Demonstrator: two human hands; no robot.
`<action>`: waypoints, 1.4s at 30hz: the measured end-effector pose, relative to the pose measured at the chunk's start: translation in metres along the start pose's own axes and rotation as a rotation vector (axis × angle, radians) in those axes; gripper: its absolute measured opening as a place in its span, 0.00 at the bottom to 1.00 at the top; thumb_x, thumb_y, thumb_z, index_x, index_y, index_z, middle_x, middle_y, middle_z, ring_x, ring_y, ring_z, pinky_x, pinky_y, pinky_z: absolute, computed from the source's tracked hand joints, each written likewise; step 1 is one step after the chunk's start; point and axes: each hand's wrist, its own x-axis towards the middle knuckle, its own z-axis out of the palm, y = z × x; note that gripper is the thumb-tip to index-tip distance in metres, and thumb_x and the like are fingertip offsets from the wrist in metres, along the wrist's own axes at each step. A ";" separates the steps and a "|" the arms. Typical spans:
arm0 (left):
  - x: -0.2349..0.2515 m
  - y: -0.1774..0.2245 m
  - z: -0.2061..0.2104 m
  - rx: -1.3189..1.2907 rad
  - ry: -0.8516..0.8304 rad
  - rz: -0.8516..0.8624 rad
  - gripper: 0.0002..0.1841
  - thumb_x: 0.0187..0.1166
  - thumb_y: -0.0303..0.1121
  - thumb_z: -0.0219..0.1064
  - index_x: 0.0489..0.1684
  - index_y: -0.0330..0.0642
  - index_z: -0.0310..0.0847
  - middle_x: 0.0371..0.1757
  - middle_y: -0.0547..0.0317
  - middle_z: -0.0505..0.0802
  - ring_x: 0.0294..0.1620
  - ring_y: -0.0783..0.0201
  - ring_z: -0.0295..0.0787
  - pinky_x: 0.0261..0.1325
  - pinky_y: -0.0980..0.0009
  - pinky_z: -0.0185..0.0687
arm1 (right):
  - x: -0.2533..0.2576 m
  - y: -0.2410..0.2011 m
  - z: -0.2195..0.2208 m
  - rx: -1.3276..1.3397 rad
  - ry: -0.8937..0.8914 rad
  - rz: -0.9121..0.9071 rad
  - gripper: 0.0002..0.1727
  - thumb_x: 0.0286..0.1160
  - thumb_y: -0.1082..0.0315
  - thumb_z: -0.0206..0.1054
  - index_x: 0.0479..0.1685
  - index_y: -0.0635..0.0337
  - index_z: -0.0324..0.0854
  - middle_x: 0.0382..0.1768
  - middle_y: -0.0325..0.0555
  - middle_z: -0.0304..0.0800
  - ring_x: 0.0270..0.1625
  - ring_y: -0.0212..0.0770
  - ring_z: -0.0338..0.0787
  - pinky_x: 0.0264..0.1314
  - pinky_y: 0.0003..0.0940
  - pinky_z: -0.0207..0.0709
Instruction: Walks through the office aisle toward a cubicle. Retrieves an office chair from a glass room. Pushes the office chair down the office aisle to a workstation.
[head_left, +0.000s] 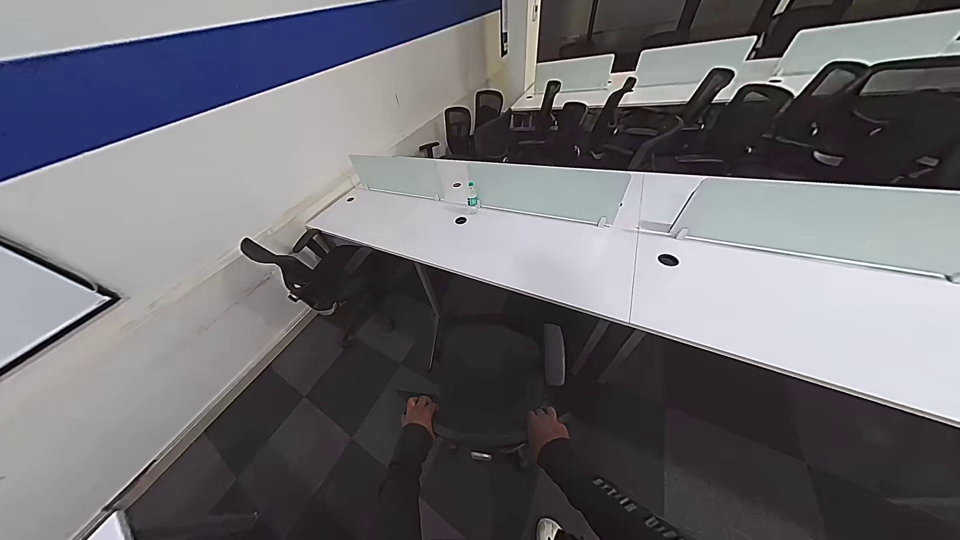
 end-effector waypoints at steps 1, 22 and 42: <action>0.016 -0.001 -0.007 0.004 0.005 0.009 0.41 0.50 0.36 0.86 0.75 0.64 0.83 0.85 0.66 0.77 0.93 0.46 0.55 0.76 0.34 0.75 | 0.011 -0.003 -0.008 0.006 -0.001 0.003 0.41 0.52 0.55 0.82 0.74 0.57 0.79 0.77 0.52 0.81 0.87 0.65 0.68 0.59 0.63 0.87; 0.295 0.017 -0.187 0.250 -0.043 0.281 0.42 0.53 0.39 0.85 0.79 0.60 0.79 0.85 0.58 0.78 0.92 0.43 0.58 0.70 0.35 0.81 | 0.212 -0.072 -0.158 0.235 0.091 0.395 0.46 0.43 0.61 0.87 0.76 0.54 0.80 0.80 0.54 0.77 0.88 0.67 0.65 0.59 0.68 0.85; 0.406 -0.009 -0.249 0.398 -0.010 0.400 0.34 0.63 0.37 0.80 0.77 0.60 0.82 0.85 0.54 0.79 0.92 0.39 0.58 0.68 0.35 0.84 | 0.267 -0.149 -0.196 0.382 0.095 0.549 0.44 0.49 0.64 0.87 0.77 0.56 0.78 0.82 0.56 0.73 0.89 0.68 0.63 0.60 0.71 0.83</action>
